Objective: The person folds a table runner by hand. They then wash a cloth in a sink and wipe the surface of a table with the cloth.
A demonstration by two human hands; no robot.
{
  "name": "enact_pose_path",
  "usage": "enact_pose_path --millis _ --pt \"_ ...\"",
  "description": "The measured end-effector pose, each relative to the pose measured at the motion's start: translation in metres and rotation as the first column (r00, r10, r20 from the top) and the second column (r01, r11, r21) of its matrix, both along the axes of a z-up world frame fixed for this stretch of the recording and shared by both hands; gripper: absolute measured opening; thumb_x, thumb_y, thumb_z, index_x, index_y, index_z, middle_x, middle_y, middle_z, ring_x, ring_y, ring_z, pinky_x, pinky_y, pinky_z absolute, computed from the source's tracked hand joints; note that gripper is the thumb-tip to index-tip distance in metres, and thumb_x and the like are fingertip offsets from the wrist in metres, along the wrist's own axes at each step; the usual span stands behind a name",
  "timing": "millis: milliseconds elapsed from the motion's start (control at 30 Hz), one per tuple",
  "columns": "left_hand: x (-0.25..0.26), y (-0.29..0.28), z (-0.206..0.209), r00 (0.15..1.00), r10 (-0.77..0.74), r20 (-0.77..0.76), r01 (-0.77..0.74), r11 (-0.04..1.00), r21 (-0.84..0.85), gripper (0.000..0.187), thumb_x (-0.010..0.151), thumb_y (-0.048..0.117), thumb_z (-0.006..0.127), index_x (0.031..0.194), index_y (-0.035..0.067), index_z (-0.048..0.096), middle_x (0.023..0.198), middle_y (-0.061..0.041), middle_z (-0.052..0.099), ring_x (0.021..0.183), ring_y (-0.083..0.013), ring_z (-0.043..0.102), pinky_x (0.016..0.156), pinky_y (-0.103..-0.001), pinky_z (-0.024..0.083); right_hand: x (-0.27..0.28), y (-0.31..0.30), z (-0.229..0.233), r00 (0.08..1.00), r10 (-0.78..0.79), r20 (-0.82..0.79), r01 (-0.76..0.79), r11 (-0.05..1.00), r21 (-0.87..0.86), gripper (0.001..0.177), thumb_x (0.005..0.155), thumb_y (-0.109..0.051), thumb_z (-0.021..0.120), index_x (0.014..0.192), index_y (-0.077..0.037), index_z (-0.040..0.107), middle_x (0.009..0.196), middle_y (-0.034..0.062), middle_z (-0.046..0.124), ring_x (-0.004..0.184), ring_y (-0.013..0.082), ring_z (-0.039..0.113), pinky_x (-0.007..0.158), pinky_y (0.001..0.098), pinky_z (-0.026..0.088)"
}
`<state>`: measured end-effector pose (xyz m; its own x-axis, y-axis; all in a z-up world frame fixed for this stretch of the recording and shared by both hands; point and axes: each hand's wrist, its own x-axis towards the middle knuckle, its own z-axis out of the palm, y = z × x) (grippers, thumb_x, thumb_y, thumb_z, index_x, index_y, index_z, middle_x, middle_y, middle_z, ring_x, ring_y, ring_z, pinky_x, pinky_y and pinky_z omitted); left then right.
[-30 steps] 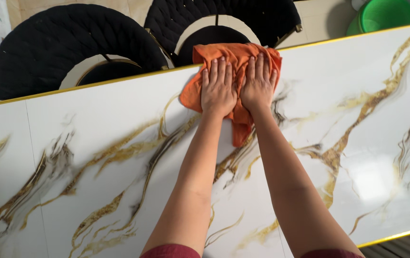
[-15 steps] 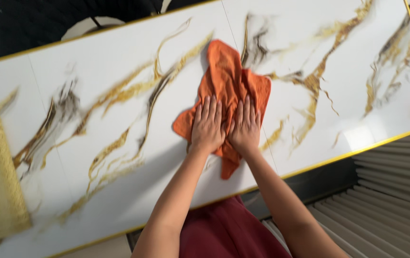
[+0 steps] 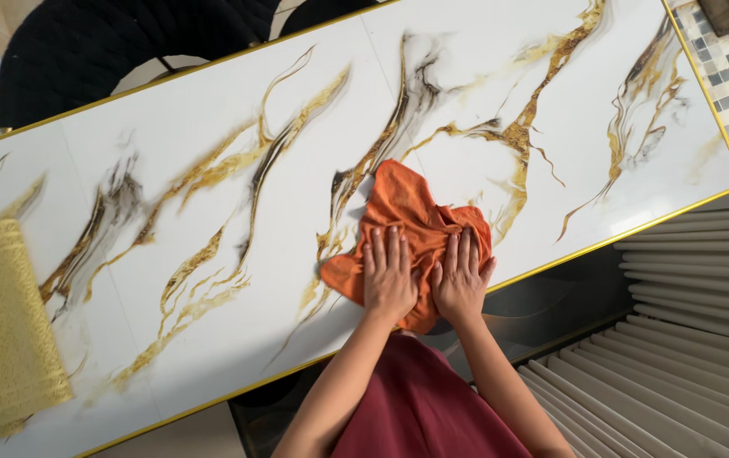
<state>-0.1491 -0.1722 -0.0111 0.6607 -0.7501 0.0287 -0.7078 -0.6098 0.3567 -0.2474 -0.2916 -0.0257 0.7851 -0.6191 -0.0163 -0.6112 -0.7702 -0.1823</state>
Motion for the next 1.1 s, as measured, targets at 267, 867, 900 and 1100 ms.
enact_pose_path --millis 267,867,900,1100 --pt "0.039 -0.116 -0.023 0.998 -0.050 0.035 0.047 0.995 0.087 0.070 0.102 0.041 0.041 0.159 0.000 0.031 0.169 -0.019 0.020 0.157 -0.0423 0.013 0.126 -0.056 0.008 0.050 -0.101 -0.024 0.999 -0.007 0.046 0.006 0.999 0.035 0.070 0.098 -0.029 0.042 0.162 -0.003 0.027 0.172 0.0192 0.019 0.158 0.0342 0.019 0.120 0.0688 0.012" --pt "0.248 -0.415 -0.031 0.946 0.290 0.143 -0.304 0.949 0.088 0.070 0.094 0.035 0.047 0.155 0.005 0.029 0.165 -0.013 0.022 0.153 -0.0383 0.017 0.123 -0.054 0.010 0.307 -0.418 -0.028 0.964 0.262 -0.041 -0.259 0.963 0.072 0.066 0.102 -0.035 0.035 0.162 -0.013 0.021 0.171 0.0110 0.011 0.157 0.0269 0.010 0.120 0.0670 0.002" --pt "0.246 -0.415 -0.036 0.943 0.306 0.134 -0.320 0.942 0.101 0.070 0.094 0.035 0.047 0.155 0.005 0.029 0.165 -0.013 0.022 0.153 -0.0383 0.017 0.123 -0.054 0.010 0.308 -0.422 -0.032 0.958 0.281 -0.051 -0.276 0.957 0.085 0.066 0.102 -0.035 0.035 0.162 -0.013 0.021 0.171 0.0110 0.011 0.157 0.0269 0.010 0.120 0.0670 0.002" --pt "0.187 -0.407 -0.038 0.919 0.342 0.196 -0.346 0.938 -0.018 0.067 0.101 0.030 0.048 0.160 0.000 0.034 0.170 -0.016 0.024 0.157 -0.0317 0.016 0.129 -0.048 0.010 0.261 -0.426 -0.037 0.906 0.405 0.128 -0.413 0.910 0.046 0.070 0.096 -0.031 0.046 0.160 -0.008 0.031 0.169 0.0131 0.023 0.157 0.0293 0.020 0.123 0.0615 0.009"
